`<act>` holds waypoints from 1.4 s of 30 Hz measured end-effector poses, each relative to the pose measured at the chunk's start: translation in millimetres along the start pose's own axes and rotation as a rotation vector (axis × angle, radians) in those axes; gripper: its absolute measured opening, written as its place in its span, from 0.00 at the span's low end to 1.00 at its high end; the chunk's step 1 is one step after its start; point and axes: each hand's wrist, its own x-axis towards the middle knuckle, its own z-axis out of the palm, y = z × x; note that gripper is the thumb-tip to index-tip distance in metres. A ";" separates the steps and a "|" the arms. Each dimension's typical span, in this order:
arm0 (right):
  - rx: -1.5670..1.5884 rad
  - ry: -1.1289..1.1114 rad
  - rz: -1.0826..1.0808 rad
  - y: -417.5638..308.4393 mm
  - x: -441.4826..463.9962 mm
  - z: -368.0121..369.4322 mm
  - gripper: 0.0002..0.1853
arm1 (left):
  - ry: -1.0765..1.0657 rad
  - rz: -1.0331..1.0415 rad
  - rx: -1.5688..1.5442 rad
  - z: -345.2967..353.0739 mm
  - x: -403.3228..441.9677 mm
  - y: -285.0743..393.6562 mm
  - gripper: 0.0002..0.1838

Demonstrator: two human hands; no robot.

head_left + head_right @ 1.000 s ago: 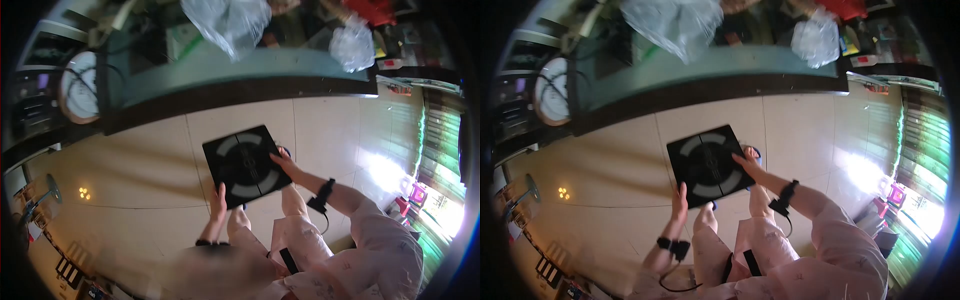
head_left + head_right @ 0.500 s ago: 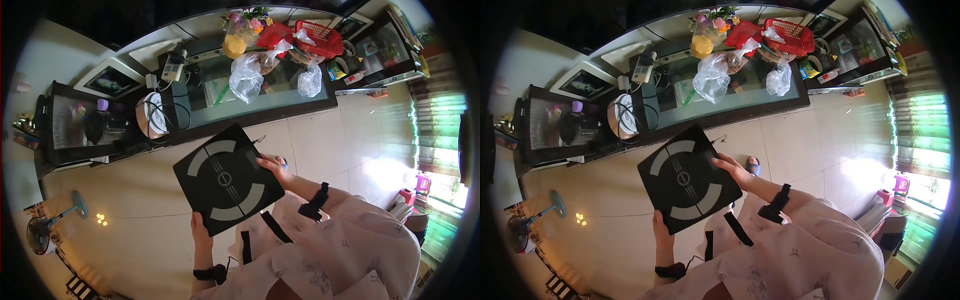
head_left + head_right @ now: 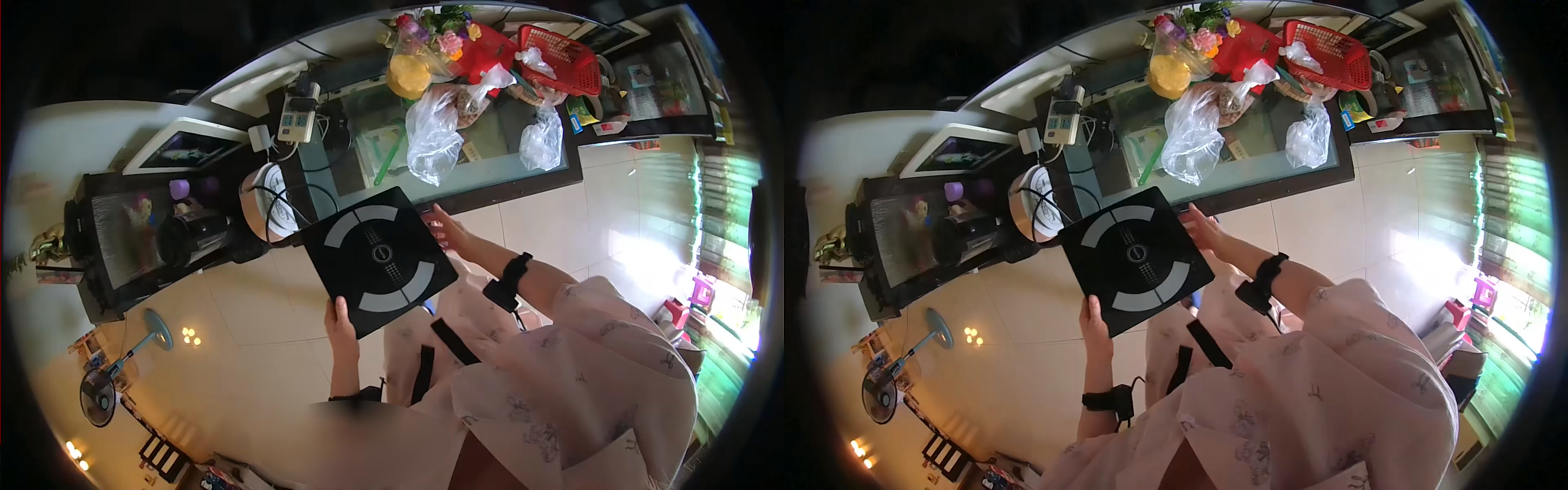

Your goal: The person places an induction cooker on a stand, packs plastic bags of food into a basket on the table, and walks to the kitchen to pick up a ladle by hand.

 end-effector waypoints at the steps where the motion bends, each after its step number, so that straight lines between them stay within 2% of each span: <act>1: 0.002 0.004 0.012 -1.0 27.4 -5.6 0.29 | 0.007 -0.036 -0.011 -0.9 0.9 18.0 0.26; 3: -0.439 0.318 -0.576 13.4 87.6 -15.0 0.25 | -0.013 -0.111 -0.078 -15.3 9.4 20.4 0.27; 4: -0.524 0.420 -0.827 -3.5 68.6 10.4 0.20 | 0.003 -0.148 -0.178 -25.1 14.3 15.2 0.25; 5: -0.518 0.428 -0.815 -9.2 74.5 20.0 0.20 | 0.022 -0.183 -0.281 -35.2 20.0 10.6 0.23; 7: -0.930 0.467 -1.195 -24.3 90.0 29.5 0.17 | 0.013 -0.232 -0.314 -52.1 30.9 8.7 0.24; 8: -1.284 0.513 -1.187 -26.4 86.6 33.5 0.17 | 0.059 -0.253 -0.337 -60.7 33.5 12.6 0.24; 9: -1.281 0.536 -1.177 -38.2 89.4 36.5 0.17 | 0.097 -0.265 -0.371 -62.4 44.7 16.0 0.24; 11: -0.909 0.179 -0.486 -47.0 90.4 44.4 0.21 | -0.009 -0.272 -0.396 -79.0 62.9 26.5 0.23; 12: -0.852 0.141 -0.573 -36.7 88.2 44.7 0.30 | -0.095 -0.263 -0.428 -89.4 66.4 32.3 0.23; 13: -0.848 0.148 -0.571 -33.3 85.6 45.2 0.30 | -0.101 -0.266 -0.424 -92.9 72.2 36.6 0.23; 15: -0.272 -0.182 -0.155 -22.8 80.9 41.5 0.37 | -0.103 -0.213 -0.558 -94.1 87.5 39.1 0.21; 16: -0.257 -0.179 -0.147 -15.8 68.8 46.4 0.37 | -0.082 -0.211 -0.571 -96.9 91.6 43.9 0.22; 18: 0.279 -0.531 -0.115 -10.3 44.4 50.2 0.38 | -0.095 -0.179 -0.532 -98.7 106.3 52.4 0.23; 21: 0.405 -0.395 -0.171 21.0 37.0 56.9 0.36 | -0.077 -0.159 -0.447 -91.1 129.1 60.1 0.24; 22: 0.379 -0.486 -0.228 -3.3 14.1 72.3 0.33 | -0.118 -0.138 -0.418 -88.4 137.6 54.9 0.24; 23: 0.383 -0.476 -0.224 -11.2 7.1 79.4 0.33 | -0.160 -0.115 -0.391 -82.7 145.0 51.1 0.24; 25: 0.591 -0.258 -0.222 -18.5 1.2 85.6 0.29 | -0.251 -0.113 -0.327 -64.7 153.9 41.5 0.25; 26: 0.589 -0.254 -0.215 -2.2 14.2 68.1 0.29 | -0.256 -0.134 -0.314 -54.7 155.2 35.1 0.26; 28: -0.005 0.009 -0.492 45.3 46.6 26.5 0.26 | -0.271 -0.212 -0.276 -34.1 156.3 29.7 0.28; 29: -0.001 0.012 -0.488 36.8 38.7 31.2 0.26 | -0.289 -0.218 -0.342 -25.4 158.3 22.6 0.25; 31: 0.312 0.111 -0.328 0.1 11.4 50.3 0.26 | -0.379 -0.197 -0.363 -9.2 167.2 9.7 0.26; 33: 0.284 0.157 -0.344 1.0 6.9 43.4 0.25 | -0.330 -0.187 -0.243 -2.5 183.7 5.2 0.27; 35: 0.252 0.233 -0.419 0.2 4.5 32.1 0.25 | -0.406 -0.403 -0.049 -13.6 234.6 -20.8 0.26; 37: 0.213 0.214 -0.468 2.7 7.6 14.7 0.26 | -0.382 0.018 0.304 6.1 267.5 15.0 0.17; 39: 0.183 0.215 -0.465 -0.3 8.4 7.8 0.26 | -0.143 0.825 0.677 40.0 298.2 47.9 0.13; 41: 0.180 0.233 -0.475 2.2 16.3 2.7 0.25 | -0.044 1.198 0.869 70.3 333.5 66.8 0.15; 42: 0.175 0.255 -0.466 4.6 19.8 1.3 0.25 | -0.047 1.197 0.871 77.5 345.3 68.1 0.15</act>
